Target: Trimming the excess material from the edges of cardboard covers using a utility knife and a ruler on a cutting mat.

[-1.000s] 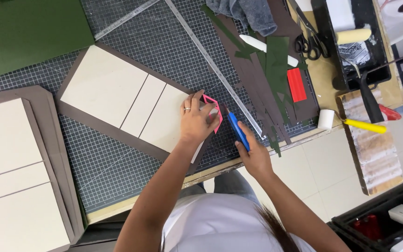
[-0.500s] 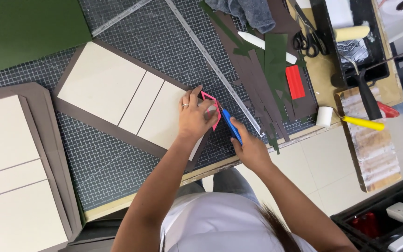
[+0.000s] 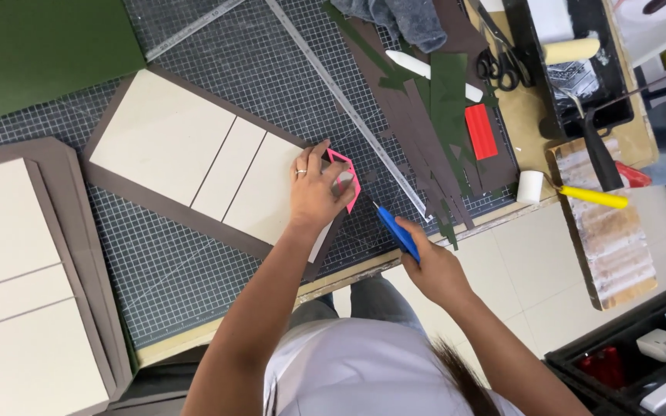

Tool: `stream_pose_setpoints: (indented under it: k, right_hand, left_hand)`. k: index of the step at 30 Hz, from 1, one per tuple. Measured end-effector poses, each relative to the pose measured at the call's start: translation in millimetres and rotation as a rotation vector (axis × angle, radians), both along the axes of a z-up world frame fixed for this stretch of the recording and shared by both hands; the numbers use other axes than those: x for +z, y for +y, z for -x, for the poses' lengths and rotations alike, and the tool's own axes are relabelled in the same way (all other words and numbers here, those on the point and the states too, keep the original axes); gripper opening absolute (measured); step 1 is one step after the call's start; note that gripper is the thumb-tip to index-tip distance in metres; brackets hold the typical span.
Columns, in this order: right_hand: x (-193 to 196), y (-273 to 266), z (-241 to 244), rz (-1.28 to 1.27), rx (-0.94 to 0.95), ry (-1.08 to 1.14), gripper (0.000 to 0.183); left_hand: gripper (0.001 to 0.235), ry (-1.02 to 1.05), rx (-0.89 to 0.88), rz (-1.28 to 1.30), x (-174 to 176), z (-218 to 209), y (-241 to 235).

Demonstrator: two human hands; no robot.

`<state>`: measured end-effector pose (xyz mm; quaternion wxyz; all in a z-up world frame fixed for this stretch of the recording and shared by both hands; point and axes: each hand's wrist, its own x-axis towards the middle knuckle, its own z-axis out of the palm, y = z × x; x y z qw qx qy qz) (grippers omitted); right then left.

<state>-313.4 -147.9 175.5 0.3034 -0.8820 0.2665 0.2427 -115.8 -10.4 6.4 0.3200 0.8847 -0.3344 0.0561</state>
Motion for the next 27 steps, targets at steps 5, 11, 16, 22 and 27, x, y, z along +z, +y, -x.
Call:
stream_pose_setpoints:
  k: [5, 11, 16, 22, 27]
  right_hand:
    - [15, -4, -3, 0.033, -0.015, -0.077, 0.065]
    - [-16, -22, 3, 0.148, -0.106, -0.132, 0.062]
    - [-82, -48, 22, 0.378, -0.283, -0.309, 0.038]
    - [-112, -24, -53, 0.300, -0.342, -0.523, 0.049]
    - [-110, -4, -84, 0.410, -0.266, -0.414, 0.038]
  left_hand:
    - [0.037, -0.015, -0.005, 0.020, 0, -6, 0]
    - [0.041, -0.076, -0.025, 0.053, 3, -3, 4]
    - [0.046, -0.057, -0.010, 0.085, -3, 13, -19]
    - [0.052, 0.013, -0.072, 0.247, -3, -7, -3]
    - [0.049, 0.044, 0.404, -0.183, -38, -148, 139]
